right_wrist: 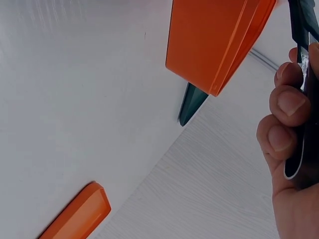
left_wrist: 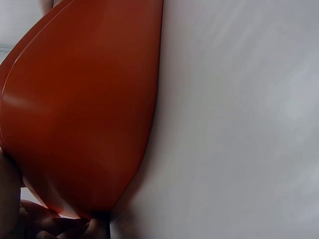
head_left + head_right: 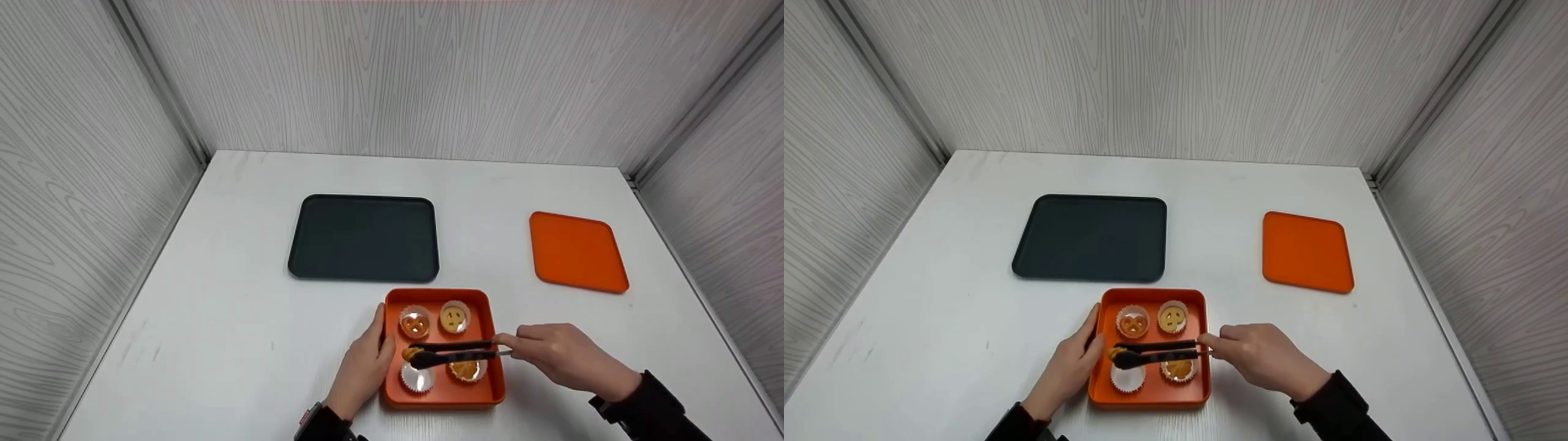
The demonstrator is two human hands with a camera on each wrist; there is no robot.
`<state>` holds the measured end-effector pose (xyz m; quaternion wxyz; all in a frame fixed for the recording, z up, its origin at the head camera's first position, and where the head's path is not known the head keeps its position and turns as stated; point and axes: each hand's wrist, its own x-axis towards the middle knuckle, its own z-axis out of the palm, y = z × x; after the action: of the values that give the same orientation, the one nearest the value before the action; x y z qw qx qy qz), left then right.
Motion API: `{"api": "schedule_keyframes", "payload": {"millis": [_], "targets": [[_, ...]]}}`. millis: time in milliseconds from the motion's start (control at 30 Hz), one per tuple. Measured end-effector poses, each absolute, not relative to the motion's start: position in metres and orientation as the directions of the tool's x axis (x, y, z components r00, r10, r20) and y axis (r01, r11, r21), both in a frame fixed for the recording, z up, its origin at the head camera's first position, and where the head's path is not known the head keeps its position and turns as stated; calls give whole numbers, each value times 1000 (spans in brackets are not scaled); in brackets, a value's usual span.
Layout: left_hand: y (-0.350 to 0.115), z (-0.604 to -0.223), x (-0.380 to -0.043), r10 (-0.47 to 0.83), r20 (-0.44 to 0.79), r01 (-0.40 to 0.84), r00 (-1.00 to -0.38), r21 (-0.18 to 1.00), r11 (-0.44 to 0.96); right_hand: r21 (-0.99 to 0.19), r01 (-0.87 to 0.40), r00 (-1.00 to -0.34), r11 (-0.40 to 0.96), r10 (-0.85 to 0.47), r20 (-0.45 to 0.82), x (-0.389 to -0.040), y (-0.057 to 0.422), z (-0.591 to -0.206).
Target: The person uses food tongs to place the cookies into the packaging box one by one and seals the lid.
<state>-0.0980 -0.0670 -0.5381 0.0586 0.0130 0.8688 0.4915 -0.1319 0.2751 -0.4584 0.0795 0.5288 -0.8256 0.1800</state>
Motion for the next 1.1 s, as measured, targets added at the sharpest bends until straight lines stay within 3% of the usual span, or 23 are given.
{"api": "schedule_keyframes", "payload": {"millis": [367,900,1100], "targets": [[-66,-536,-98,88,-114,-55,-990,861,505,-134,-906,-423,401,-873,244,-130,267,-456],[-68,-540,-98,98,-45,10,-994,865,502,32,-903,-412,429,-883,225,-128,260,-461],[-69,-541,-97,97,-31,22,-995,865,501,19,-899,-426,438,-883,196,-127,261,-458]]}}
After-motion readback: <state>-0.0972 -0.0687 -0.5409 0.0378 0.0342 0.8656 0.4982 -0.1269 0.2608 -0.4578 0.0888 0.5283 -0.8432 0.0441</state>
